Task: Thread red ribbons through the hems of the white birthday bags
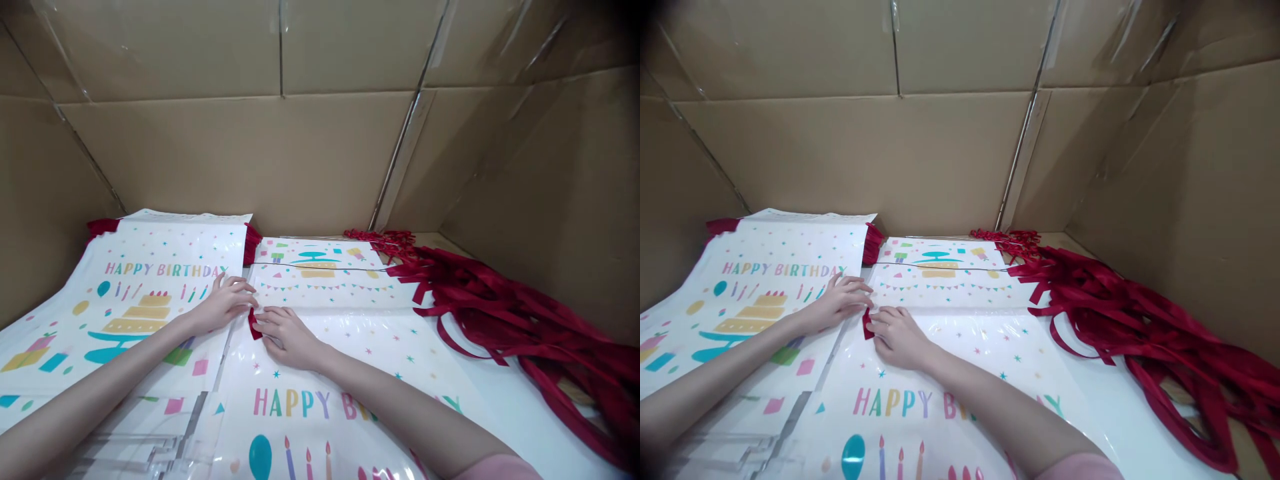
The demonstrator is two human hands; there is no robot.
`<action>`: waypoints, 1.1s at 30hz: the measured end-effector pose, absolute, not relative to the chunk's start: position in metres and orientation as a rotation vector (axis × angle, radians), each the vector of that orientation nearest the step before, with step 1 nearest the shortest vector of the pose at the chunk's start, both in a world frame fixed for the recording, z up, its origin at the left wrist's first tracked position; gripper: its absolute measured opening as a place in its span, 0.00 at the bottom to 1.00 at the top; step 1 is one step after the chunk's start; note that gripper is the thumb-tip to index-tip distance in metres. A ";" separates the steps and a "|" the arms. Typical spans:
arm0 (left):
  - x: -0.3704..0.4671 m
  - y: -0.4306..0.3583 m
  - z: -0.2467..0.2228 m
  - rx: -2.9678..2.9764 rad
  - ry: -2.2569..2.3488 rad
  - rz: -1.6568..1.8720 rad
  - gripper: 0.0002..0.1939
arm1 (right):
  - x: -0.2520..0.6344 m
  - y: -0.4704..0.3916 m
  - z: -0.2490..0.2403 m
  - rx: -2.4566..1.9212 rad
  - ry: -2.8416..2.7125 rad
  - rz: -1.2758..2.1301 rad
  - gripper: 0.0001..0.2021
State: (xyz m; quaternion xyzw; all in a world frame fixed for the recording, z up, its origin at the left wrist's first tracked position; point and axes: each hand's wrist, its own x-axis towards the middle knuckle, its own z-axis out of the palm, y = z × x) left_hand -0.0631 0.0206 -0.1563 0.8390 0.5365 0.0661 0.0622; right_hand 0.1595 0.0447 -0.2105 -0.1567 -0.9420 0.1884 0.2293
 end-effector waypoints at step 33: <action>-0.042 0.048 -0.161 2.171 1.984 -0.142 0.15 | 0.157 0.045 -0.217 -0.429 -2.573 0.454 0.15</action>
